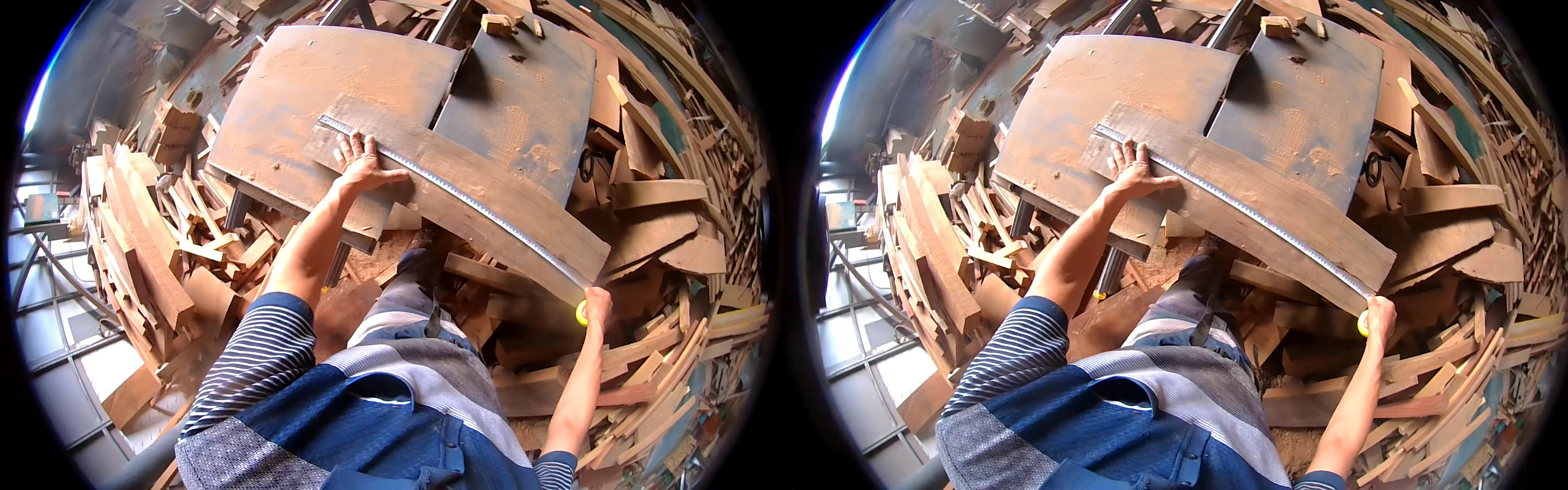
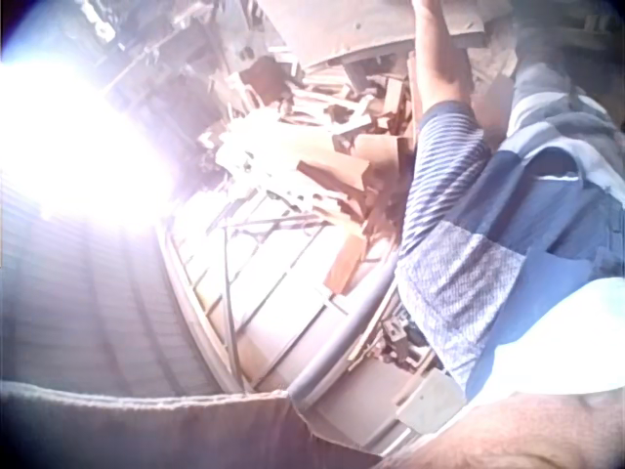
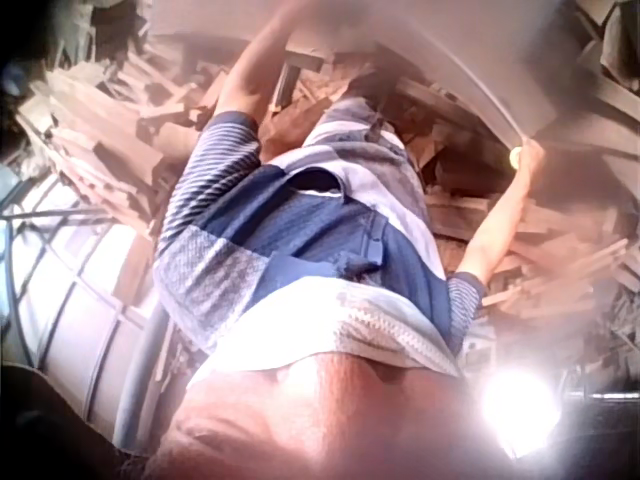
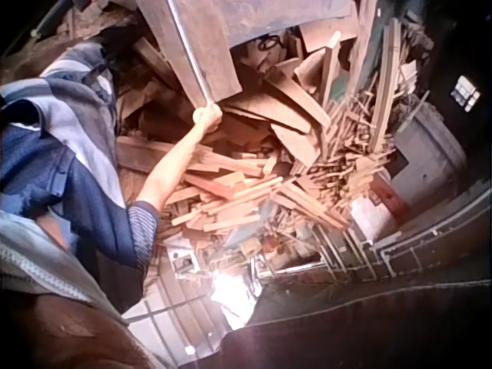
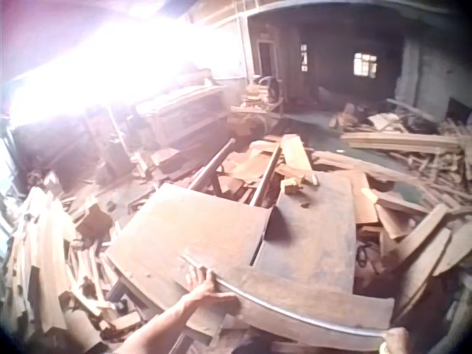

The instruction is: The person picks up several wood planks one at a time from a large pile, places them on a table, and measures their length and width using a tape measure.

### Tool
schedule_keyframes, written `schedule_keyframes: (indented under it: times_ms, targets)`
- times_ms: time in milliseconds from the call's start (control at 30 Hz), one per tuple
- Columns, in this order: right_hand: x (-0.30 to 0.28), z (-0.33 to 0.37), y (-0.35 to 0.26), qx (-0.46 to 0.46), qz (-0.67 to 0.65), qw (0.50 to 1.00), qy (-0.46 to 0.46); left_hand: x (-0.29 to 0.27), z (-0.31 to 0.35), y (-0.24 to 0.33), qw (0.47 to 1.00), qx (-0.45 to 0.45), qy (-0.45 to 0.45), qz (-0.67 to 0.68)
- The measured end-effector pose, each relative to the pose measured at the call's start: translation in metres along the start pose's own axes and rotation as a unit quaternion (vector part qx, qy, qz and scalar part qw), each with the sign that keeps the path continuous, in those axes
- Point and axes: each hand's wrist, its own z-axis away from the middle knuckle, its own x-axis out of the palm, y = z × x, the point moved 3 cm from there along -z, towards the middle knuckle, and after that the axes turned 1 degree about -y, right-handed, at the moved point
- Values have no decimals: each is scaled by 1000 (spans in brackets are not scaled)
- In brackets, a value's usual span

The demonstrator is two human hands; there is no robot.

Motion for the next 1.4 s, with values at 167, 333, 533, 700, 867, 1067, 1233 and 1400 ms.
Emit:
schedule_keyframes:
  times_ms: [167, 333, 533, 700, 867, 1067, 1233, 1400]
  targets:
    - [-3, 15, 14, -90, -124, 987, 56, -15, -22, -9, 990, 74, 39, -118]
    - [8, -17, -8, -11, -6, 1000, 9, -35, -88, -193, 978, -48, 202, 20]
    - [-7, 17, -4, 36, -43, 998, 31, -18, -123, -195, 941, -44, 80, 325]
    - [-1, 16, -3, 30, -21, 998, 48, -21, -132, -194, 907, -4, 79, 415]
    - [-13, 31, 6, 35, -54, 994, 85, -21, -139, -178, 901, -40, 20, 432]
    - [-34, 34, 7, 70, -116, 990, 41, -22, -147, -194, 895, -16, 87, 438]
    - [-12, 11, 16, 12, -13, 994, 108, -26, -121, -175, 925, -30, 70, 371]
    - [2, 6, 54, -46, -78, 991, 98, -50, -103, -114, 905, 3, 128, 406]
